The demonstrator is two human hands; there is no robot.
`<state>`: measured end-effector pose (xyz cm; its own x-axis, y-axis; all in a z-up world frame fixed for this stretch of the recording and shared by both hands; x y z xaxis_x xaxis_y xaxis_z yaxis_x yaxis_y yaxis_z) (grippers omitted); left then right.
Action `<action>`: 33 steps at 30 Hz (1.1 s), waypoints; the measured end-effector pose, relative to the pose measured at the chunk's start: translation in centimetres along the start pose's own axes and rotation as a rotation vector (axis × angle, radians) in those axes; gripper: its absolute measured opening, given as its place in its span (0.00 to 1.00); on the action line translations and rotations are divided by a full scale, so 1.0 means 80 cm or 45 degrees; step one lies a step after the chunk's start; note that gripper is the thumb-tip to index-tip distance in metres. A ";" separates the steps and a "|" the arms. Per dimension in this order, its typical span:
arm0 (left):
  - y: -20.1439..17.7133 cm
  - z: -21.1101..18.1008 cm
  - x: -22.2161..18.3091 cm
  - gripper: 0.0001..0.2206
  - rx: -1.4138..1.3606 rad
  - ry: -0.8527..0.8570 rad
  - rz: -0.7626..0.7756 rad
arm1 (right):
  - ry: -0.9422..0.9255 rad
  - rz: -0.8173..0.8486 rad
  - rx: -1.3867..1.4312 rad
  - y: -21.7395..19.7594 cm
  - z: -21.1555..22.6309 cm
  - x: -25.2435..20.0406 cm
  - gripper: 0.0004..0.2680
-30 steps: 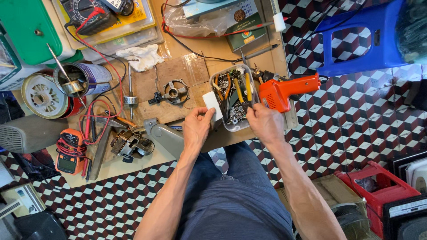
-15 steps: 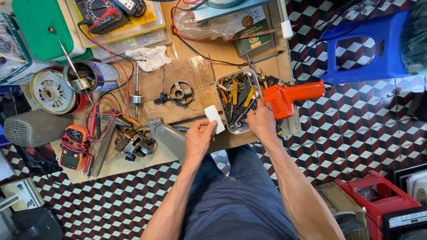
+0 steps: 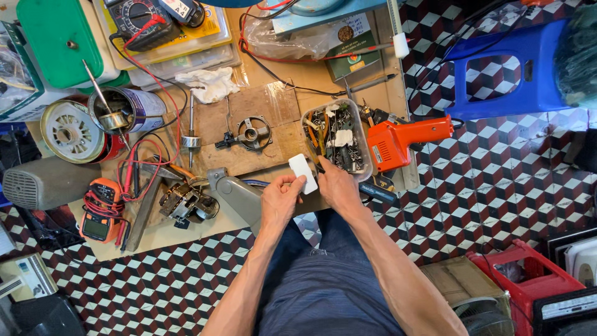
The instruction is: The person disassembles a small electrical component, likely a fan motor, using a hammer and screwdriver to remove parts. They clean the component with a cloth and use a multimeter to test electrical continuity. The person then reassembles the component and tests it again.
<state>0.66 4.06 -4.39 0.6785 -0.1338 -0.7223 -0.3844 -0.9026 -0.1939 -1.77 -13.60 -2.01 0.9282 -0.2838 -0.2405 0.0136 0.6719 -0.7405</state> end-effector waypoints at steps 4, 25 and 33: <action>-0.001 -0.001 0.001 0.18 0.060 -0.021 0.005 | 0.430 0.171 0.149 0.009 -0.044 -0.012 0.18; 0.021 -0.010 0.004 0.17 0.160 0.012 0.039 | 0.290 0.097 -0.242 0.021 -0.057 0.006 0.12; 0.019 -0.010 -0.002 0.18 0.208 0.021 0.038 | 0.436 -0.002 -0.308 -0.016 -0.088 0.013 0.17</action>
<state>0.47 2.38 -4.05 0.6749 -0.1674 -0.7187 -0.5004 -0.8196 -0.2790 -3.46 -19.59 -5.72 0.7505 -0.5233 -0.4036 -0.1105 0.5028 -0.8573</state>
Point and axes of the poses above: each hand's wrist, its own x-axis towards the middle knuckle, its own y-axis out of the palm, z = x × y, the point moved 10 cm from there along x, towards the middle knuckle
